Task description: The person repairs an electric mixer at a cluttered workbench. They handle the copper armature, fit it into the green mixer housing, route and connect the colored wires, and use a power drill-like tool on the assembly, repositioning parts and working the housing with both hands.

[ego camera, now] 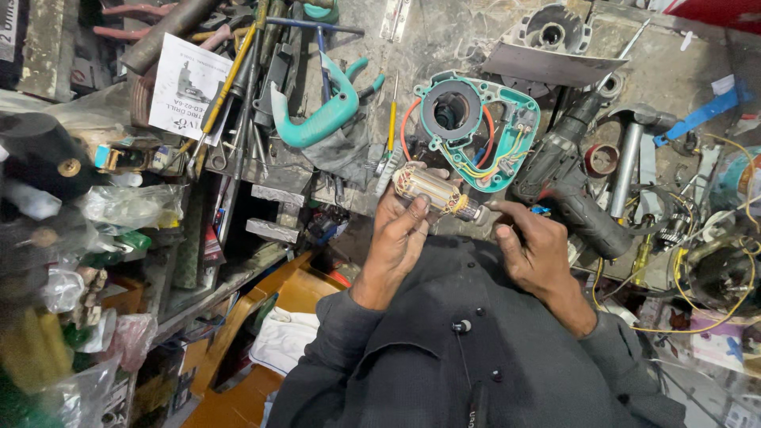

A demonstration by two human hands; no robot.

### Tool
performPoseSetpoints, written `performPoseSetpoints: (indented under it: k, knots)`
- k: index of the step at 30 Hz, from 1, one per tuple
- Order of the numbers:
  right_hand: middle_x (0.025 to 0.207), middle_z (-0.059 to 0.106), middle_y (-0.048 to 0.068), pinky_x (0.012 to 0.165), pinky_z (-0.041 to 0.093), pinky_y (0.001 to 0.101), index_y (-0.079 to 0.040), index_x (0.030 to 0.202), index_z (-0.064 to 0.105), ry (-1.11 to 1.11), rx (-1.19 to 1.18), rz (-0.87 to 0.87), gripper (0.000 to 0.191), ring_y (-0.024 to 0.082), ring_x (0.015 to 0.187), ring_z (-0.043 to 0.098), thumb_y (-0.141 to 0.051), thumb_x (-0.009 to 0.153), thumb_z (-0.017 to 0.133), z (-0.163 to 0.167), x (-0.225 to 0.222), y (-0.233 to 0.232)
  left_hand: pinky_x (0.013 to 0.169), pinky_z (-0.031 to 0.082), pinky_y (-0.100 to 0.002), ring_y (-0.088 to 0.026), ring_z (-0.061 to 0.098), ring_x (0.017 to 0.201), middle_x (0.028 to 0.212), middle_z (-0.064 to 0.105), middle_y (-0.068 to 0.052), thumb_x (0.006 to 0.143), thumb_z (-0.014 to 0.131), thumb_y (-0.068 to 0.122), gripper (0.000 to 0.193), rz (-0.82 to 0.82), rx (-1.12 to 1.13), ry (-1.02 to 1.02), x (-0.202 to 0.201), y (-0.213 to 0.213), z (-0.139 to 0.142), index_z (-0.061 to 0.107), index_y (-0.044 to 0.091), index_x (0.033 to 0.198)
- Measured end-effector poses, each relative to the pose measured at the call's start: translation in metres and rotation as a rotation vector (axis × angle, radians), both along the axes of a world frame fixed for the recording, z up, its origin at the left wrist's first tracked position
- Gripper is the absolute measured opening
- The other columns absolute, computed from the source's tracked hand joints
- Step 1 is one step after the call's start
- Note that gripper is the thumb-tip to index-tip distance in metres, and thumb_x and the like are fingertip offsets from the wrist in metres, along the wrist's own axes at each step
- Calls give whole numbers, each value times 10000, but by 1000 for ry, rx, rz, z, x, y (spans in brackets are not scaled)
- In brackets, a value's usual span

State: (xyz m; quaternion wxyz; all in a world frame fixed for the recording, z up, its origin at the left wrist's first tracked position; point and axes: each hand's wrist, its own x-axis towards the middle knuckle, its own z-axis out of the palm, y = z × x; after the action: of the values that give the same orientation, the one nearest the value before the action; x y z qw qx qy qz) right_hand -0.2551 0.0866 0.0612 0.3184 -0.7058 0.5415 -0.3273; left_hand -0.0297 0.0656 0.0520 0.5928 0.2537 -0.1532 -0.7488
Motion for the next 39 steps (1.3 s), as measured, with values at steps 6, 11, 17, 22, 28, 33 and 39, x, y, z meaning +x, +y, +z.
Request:
performPoseSetpoints:
  k: [6, 11, 17, 22, 28, 33, 39]
  knots:
    - [848, 703, 58, 569, 467, 299, -39, 1231, 673, -13, -23, -38, 378, 140, 586, 575, -159, 878, 737, 10, 9, -2, 1012, 457, -421, -376, 585, 1349, 1407, 601, -196, 1015, 695, 113, 547, -3, -2, -26, 0, 1, -1, 438, 19, 1489]
    - [954, 666, 103, 597, 472, 289, -18, 1196, 650, -50, -115, -26, 486, 148, 645, 560, -121, 764, 848, 13, 16, -4, 1123, 481, -486, -370, 581, 1347, 1386, 606, -188, 994, 706, 110, 539, -5, -2, -1, -1, 0, 0, 440, 29, 1455]
    - [1014, 680, 114, 602, 481, 268, -18, 1183, 659, -69, -143, -23, 488, 133, 673, 574, -112, 756, 875, 14, 15, -6, 1114, 469, -471, -358, 577, 1349, 1399, 597, -186, 996, 703, 93, 529, -10, 20, -4, -1, 1, 0, 445, 32, 1454]
    - [1001, 680, 108, 613, 481, 271, -22, 1171, 667, -56, -162, -33, 475, 132, 684, 578, -104, 758, 885, 12, 15, -5, 1134, 471, -476, -351, 579, 1349, 1406, 594, -187, 997, 699, 98, 532, -16, 16, 5, -1, 1, -1, 448, 31, 1462]
    - [986, 681, 103, 605, 481, 270, -25, 1159, 667, -55, -175, -40, 466, 130, 673, 582, -97, 756, 889, 10, 16, -5, 1129, 474, -483, -353, 582, 1342, 1406, 593, -192, 993, 694, 95, 537, -18, 28, 6, -1, 1, -1, 445, 34, 1465]
    - [979, 679, 100, 602, 480, 269, -26, 1154, 670, -51, -186, -44, 455, 126, 666, 581, -99, 764, 893, 9, 16, -5, 1125, 479, -485, -356, 583, 1344, 1400, 594, -196, 994, 692, 80, 527, -13, 26, -4, -1, 1, -1, 447, 35, 1458]
    - [985, 684, 101, 602, 482, 269, -23, 1149, 673, -53, -196, -42, 449, 122, 667, 587, -98, 763, 890, 9, 16, -5, 1115, 491, -484, -353, 587, 1336, 1395, 597, -193, 993, 689, 74, 521, -12, 26, -4, -2, 1, 0, 448, 36, 1454]
